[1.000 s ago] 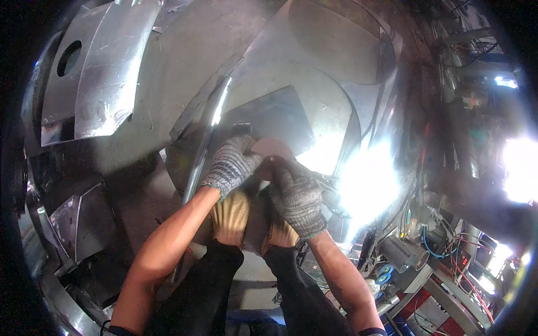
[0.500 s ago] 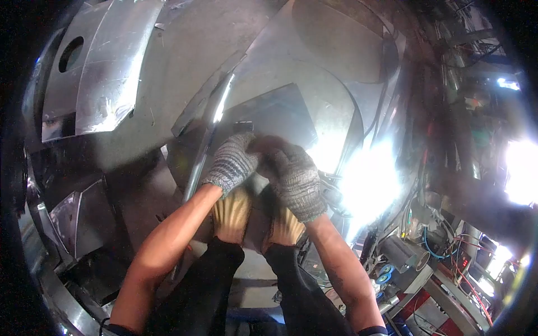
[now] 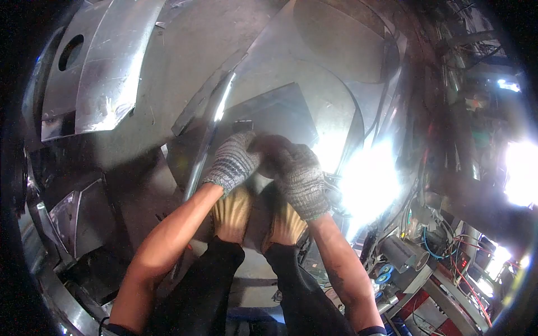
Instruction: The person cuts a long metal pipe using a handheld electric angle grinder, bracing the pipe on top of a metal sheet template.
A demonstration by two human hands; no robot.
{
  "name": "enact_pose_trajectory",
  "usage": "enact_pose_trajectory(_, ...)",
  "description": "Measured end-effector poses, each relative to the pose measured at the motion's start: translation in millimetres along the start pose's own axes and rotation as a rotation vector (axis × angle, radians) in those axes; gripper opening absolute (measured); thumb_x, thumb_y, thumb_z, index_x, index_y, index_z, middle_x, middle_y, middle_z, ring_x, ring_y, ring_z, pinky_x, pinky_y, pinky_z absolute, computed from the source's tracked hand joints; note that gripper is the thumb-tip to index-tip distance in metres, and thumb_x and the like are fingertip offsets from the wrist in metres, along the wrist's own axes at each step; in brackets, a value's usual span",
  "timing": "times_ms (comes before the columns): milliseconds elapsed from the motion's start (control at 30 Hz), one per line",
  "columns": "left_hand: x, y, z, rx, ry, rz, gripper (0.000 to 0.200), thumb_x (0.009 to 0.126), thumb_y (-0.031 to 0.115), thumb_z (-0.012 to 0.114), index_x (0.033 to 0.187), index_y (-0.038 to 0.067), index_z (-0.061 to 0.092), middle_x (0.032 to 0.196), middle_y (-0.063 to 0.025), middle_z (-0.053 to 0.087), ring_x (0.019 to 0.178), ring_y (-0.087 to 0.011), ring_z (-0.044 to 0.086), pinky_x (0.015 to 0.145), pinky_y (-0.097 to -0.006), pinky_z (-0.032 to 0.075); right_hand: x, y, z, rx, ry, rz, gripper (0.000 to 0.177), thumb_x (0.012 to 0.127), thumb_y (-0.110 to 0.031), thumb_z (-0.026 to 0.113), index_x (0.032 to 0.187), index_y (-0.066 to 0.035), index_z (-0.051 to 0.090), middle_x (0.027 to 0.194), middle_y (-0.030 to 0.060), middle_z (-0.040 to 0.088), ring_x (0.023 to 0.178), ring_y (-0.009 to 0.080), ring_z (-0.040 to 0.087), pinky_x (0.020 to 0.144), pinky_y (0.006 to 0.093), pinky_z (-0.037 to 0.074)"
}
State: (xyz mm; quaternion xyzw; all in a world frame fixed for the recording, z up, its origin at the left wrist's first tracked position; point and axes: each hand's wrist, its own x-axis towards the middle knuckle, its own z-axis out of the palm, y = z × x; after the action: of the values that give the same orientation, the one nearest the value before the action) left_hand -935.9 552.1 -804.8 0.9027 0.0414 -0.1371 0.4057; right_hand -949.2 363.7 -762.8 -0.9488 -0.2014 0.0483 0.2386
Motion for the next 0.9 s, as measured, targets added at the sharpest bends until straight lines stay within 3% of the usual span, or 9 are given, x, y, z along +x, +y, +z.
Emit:
enact_pose_trajectory(300, 1.3, -1.4, -2.0, -0.031, -0.028, -0.005, 0.03, 0.077, 0.026, 0.076, 0.095, 0.003, 0.075, 0.097, -0.0237, 0.072, 0.098, -0.0407, 0.068, 0.092, -0.0482, 0.053, -0.4, -0.1, 0.0, -0.031, -0.006, 0.032, 0.03, 0.088, -0.02, 0.077, 0.115, -0.007, 0.073, 0.11, 0.0147, 0.072, 0.103, 0.0363, 0.068, 0.091, 0.0454, 0.056)
enact_pose_trajectory(400, 2.3, -2.8, 0.5, -0.002, -0.033, -0.003, 0.031, 0.077, 0.026, 0.076, 0.097, 0.003, 0.075, 0.098, -0.0236, 0.072, 0.098, -0.0403, 0.069, 0.093, -0.0481, 0.053, -0.8, -2.0, -3.1, 0.124, 0.02, 0.109, 0.03, 0.088, -0.019, 0.077, 0.115, -0.007, 0.073, 0.11, 0.0148, 0.072, 0.103, 0.0361, 0.068, 0.09, 0.0451, 0.056)
enact_pose_trajectory(667, 1.1, -1.5, 0.1, 0.022, -0.011, 0.015, 0.031, 0.078, 0.026, 0.076, 0.097, 0.002, 0.074, 0.1, -0.0234, 0.072, 0.101, -0.0395, 0.068, 0.093, -0.0482, 0.053, -4.6, -3.8, 0.2, -0.062, 0.01, 0.098, 0.028, 0.088, -0.023, 0.078, 0.111, -0.008, 0.073, 0.107, 0.0155, 0.072, 0.1, 0.0357, 0.068, 0.087, 0.0461, 0.056)
enact_pose_trajectory(900, 2.5, -2.1, 1.6, -0.039, -0.056, -0.021, 0.03, 0.078, 0.025, 0.076, 0.098, 0.004, 0.075, 0.1, -0.0235, 0.072, 0.101, -0.04, 0.068, 0.093, -0.0481, 0.053, -3.2, -0.6, 6.3, -0.017, 0.089, -0.012, 0.026, 0.088, -0.023, 0.077, 0.108, -0.007, 0.073, 0.099, 0.0154, 0.072, 0.096, 0.0374, 0.068, 0.085, 0.0475, 0.055)
